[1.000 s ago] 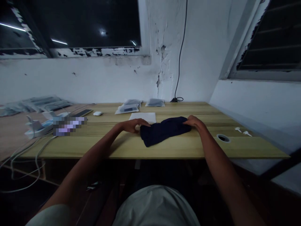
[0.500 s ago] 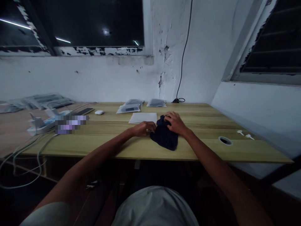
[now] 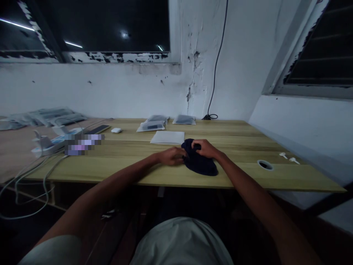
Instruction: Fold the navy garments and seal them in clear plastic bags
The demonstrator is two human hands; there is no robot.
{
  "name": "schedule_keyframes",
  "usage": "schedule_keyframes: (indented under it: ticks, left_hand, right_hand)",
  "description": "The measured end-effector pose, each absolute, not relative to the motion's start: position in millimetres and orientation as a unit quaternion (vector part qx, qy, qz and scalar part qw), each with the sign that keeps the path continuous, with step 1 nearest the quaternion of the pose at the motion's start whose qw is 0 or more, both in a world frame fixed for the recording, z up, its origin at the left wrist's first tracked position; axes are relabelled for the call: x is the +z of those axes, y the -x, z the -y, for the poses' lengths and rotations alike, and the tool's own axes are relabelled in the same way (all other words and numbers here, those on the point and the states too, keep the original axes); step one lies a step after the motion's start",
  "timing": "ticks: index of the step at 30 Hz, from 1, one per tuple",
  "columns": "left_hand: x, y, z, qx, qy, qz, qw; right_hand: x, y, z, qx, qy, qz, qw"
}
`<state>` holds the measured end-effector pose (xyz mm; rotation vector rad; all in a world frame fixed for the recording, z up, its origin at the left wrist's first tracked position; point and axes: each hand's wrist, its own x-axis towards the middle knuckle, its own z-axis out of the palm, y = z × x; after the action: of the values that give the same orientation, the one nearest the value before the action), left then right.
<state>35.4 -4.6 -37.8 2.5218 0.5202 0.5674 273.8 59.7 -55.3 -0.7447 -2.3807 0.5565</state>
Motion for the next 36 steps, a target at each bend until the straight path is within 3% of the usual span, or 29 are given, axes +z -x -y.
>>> schedule_keyframes:
  ticks: [8,14,26,32,36]
  left_hand:
    - [-46.3,-38.5,-1.5,0.396,-0.786,-0.396,0.261]
    - [-47.3,-44.2,1.2,0.444,-0.727,-0.452,0.264]
    - [-64.6,-45.0,-9.5,0.388,-0.736,-0.474,0.289]
    - [-55.1,-39.8,-14.8,0.35,-0.809,-0.439,0.171]
    - [-30.5,8.6,-35.4,0.259,-0.883,-0.368,0.136]
  right_hand:
    - [-49.9,-277.1,-58.1,0.385,0.29,0.826,0.294]
    - [-51.5,-271.4,-54.6,0.55,0.306,0.74,0.236]
    - [-43.1,-270.8,-66.8,0.374,0.352,0.818,0.259]
    - [-30.2,-247.9,-72.6,0.26,0.32,0.903,0.118]
    - [-18.0,-246.7,-91.8,0.3,0.382,0.874,0.027]
